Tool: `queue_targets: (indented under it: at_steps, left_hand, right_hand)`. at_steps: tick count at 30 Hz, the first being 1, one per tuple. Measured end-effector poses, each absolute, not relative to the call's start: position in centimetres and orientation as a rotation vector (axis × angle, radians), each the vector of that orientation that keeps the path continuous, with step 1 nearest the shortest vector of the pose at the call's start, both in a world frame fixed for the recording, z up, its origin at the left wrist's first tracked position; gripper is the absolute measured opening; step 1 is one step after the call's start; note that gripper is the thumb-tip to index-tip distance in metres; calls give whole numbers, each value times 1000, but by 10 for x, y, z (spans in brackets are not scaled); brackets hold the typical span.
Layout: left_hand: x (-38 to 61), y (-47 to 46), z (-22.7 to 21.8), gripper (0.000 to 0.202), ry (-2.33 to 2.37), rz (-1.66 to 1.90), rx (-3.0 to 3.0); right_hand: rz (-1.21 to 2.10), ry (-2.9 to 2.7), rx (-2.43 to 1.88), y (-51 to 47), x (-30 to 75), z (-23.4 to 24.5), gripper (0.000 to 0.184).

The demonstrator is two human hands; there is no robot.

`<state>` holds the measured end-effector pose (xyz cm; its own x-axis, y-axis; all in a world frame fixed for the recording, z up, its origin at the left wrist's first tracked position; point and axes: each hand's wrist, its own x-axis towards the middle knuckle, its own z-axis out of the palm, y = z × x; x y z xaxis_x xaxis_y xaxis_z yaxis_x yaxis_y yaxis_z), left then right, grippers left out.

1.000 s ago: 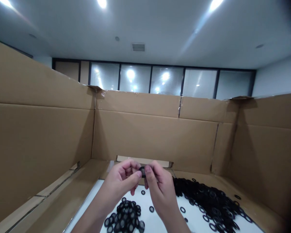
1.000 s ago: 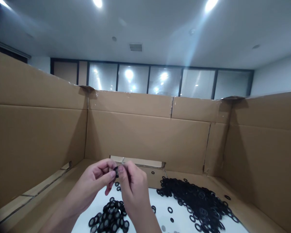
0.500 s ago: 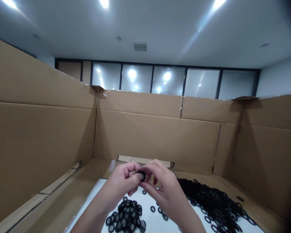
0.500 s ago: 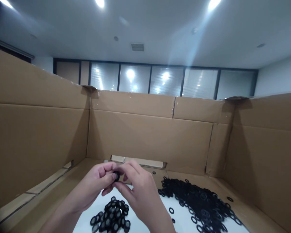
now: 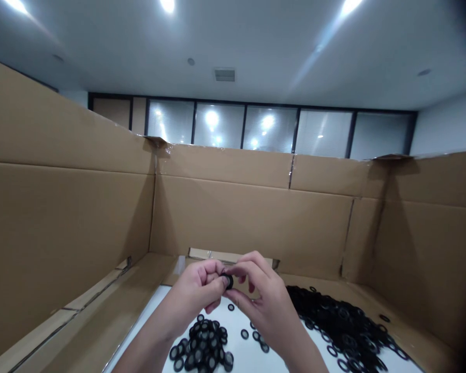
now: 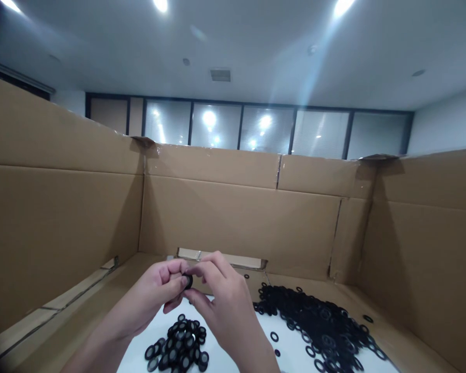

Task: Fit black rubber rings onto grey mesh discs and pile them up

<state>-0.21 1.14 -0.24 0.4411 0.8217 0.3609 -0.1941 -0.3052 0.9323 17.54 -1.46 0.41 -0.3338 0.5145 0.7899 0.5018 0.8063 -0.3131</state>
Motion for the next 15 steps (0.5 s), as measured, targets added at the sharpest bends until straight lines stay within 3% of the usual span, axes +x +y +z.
queue_targets:
  at_steps: [15]
  left_hand:
    - [-1, 9, -6, 41, 435, 1208, 1618]
  right_hand:
    - [261, -1811, -758, -15, 164, 2, 21]
